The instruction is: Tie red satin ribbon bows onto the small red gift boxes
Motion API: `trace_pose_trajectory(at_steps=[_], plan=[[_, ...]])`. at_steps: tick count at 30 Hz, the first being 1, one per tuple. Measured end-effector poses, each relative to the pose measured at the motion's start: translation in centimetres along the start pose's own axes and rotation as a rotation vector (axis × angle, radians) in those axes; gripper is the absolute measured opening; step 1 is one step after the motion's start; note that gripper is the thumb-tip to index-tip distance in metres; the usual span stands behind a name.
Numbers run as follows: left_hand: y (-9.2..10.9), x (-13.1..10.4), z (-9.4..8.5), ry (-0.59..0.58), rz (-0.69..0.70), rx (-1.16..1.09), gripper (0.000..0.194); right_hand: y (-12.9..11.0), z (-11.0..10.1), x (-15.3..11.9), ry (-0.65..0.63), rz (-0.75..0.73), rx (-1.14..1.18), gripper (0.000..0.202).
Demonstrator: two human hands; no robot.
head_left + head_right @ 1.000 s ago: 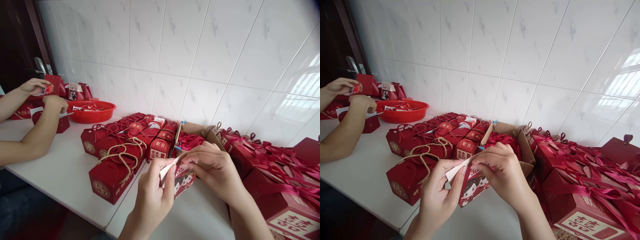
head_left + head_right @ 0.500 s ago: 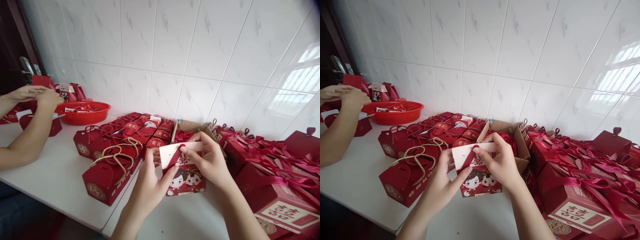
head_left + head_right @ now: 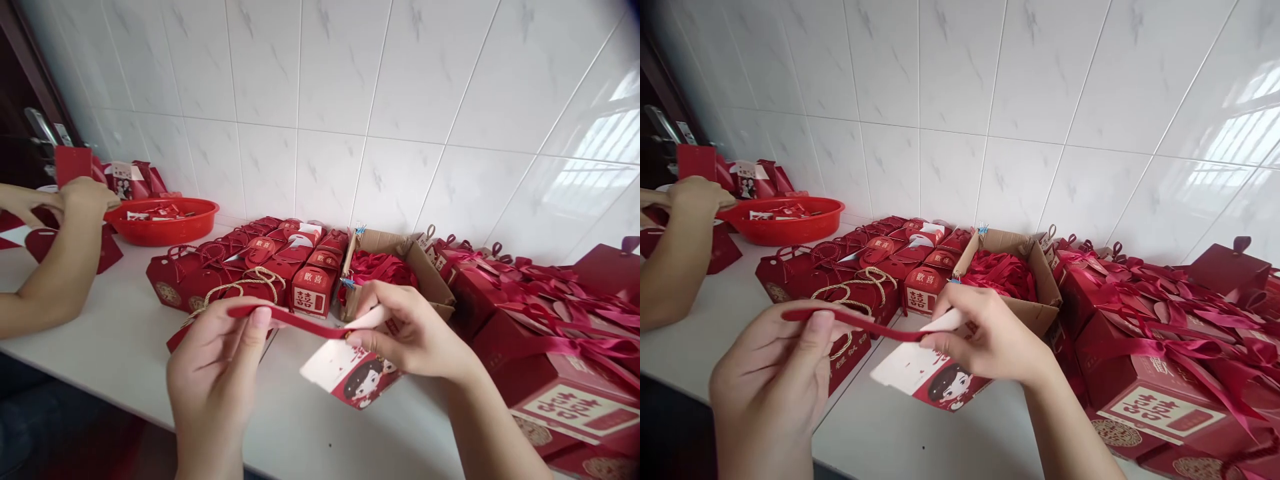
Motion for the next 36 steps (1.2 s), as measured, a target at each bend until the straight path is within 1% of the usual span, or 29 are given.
trace_pose_trajectory(at_steps=[2,3,4,5,8,9,10,13,14,15,16,18,19,20,22,25,28,30,33,36], plan=[[0.5,-0.5,0.4,0.065,0.031,-0.087,0.031,-0.6,0.2,-0.1,-0.020,-0.130,-0.044,0.009],[0.6,-0.7,0.6,0.067,0.041,-0.115,0.039,-0.9,0.3,-0.1,-0.023,-0.177,-0.070,0.007],[0.7,-0.7,0.7,0.042,0.049,-0.121,0.042,-1.2,0.3,-0.1,-0.026,-0.212,-0.088,0.006],[0.7,-0.7,0.7,-0.015,0.049,-0.101,0.038,-1.5,0.2,-0.2,-0.030,-0.242,-0.099,0.006],[0.5,-0.6,0.6,-0.272,0.001,0.021,0.008,-2.2,-0.1,-0.5,-0.025,-0.305,-0.123,0.010],[0.4,-0.6,0.4,-0.342,-0.034,0.047,0.006,-2.4,-0.2,-0.6,-0.020,-0.322,-0.130,0.012],[0.4,-0.7,0.3,-0.393,-0.076,0.048,0.010,-2.6,-0.2,-0.7,-0.014,-0.333,-0.138,0.014],[0.2,-0.9,0.0,-0.517,-0.206,-0.013,0.015,-2.9,-0.3,-0.9,-0.011,-0.348,-0.161,0.017],[0.0,-0.9,0.0,-0.560,-0.213,-0.016,0.015,-2.9,-0.3,-0.9,-0.012,-0.349,-0.170,0.017],[-0.1,-0.8,0.0,-0.587,-0.189,0.000,0.014,-2.9,-0.2,-0.9,-0.014,-0.347,-0.177,0.017],[-0.3,-0.7,0.0,-0.592,-0.138,0.030,0.012,-2.9,-0.2,-1.0,-0.015,-0.343,-0.183,0.016],[-0.6,-0.4,0.0,-0.554,-0.013,0.088,0.008,-2.9,-0.2,-1.0,-0.018,-0.336,-0.187,0.015],[-0.8,-0.3,0.0,-0.530,0.018,0.104,0.008,-2.8,-0.1,-1.0,-0.017,-0.334,-0.186,0.015],[-0.9,-0.2,0.1,-0.513,0.015,0.111,0.008,-2.8,-0.1,-1.0,-0.019,-0.332,-0.185,0.016],[-0.9,-0.4,0.2,-0.512,-0.068,0.098,0.009,-2.7,-0.2,-1.0,-0.019,-0.331,-0.181,0.017],[-0.4,-0.9,0.6,-0.486,-0.255,0.027,0.009,-2.7,-0.2,-1.0,-0.008,-0.329,-0.172,0.017],[0.2,-1.5,1.0,-0.454,-0.453,-0.103,0.014,-2.6,-0.1,-0.9,0.023,-0.361,-0.132,0.015],[0.4,-1.6,1.1,-0.499,-0.549,-0.205,0.017,-2.6,0.0,-0.9,0.047,-0.386,-0.091,0.014],[0.6,-1.7,1.1,-0.535,-0.583,-0.311,0.015,-2.5,0.1,-0.9,0.061,-0.387,-0.056,0.015],[0.8,-1.7,0.9,-0.494,-0.597,-0.351,0.016,-2.4,0.1,-0.9,0.071,-0.386,-0.047,0.015]])
Point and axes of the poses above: each hand's wrist, its own x-axis towards the middle knuckle, its own z-axis out of the palm, y = z × x, the point moved 1 cm from there along x, towards the middle knuckle, and after that the axes turned 10 degrees about -x, right-handed, at the moved point
